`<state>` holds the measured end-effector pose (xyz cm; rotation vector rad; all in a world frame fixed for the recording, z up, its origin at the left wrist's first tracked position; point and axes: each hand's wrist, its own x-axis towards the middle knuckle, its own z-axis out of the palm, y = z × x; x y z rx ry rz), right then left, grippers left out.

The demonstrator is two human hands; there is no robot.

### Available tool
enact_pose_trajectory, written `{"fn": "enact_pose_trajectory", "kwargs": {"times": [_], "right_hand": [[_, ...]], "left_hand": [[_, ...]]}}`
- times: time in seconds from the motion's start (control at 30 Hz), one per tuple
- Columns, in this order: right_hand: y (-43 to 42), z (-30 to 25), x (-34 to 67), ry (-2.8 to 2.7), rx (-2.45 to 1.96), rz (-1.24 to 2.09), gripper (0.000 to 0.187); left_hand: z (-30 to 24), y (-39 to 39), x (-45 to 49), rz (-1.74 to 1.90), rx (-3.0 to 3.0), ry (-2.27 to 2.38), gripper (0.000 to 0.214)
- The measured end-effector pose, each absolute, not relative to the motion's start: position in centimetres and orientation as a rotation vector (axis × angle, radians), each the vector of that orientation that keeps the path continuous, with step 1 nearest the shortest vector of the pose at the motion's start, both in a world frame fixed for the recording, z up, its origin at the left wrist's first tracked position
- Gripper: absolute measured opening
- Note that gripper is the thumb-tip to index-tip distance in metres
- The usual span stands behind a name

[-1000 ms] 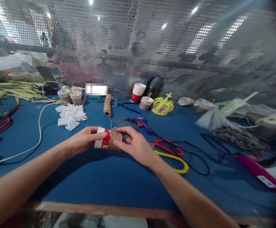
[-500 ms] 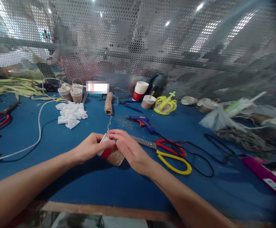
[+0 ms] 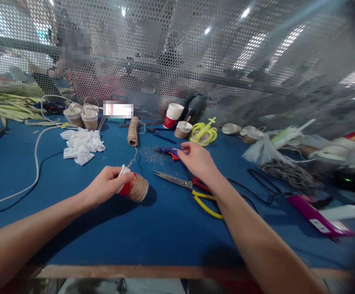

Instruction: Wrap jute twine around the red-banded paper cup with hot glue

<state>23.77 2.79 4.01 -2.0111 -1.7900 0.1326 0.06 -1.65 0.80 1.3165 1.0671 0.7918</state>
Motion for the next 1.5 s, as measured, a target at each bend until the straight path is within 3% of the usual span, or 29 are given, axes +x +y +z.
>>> {"fn": "enact_pose_trajectory", "kwargs": {"times": [0.2,0.4,0.53,0.63,0.97,1.5], "right_hand": [[5.8,1.5,26.4,-1.765,-2.190,0.323,0.013],[4.1,2.6,25.3,-1.624,-2.071,0.511,0.031],[1.0,5.2,23.9,-1.534,-1.709,0.981,0.018],[-1.1,5.9,22.9,-1.440,-1.493,1.224,0.020],[-4.7,5.1,20.8,-1.751,-1.500,1.186,0.023],[-5.7,4.4,20.1,-1.994,-1.534,0.659,0.016]], "left_hand": [[0.4,-1.2,-0.1,0.875,1.341,1.080,0.040],[0.2,-1.0,0.1,0.874,1.341,1.135,0.040],[0.1,-0.9,0.1,0.866,1.367,1.156,0.041],[0.2,-0.9,0.0,0.863,1.378,1.174,0.042],[0.2,-0.2,-0.3,0.880,1.495,1.246,0.043],[0.6,-0.5,-0.4,0.881,1.638,1.304,0.040]]}}
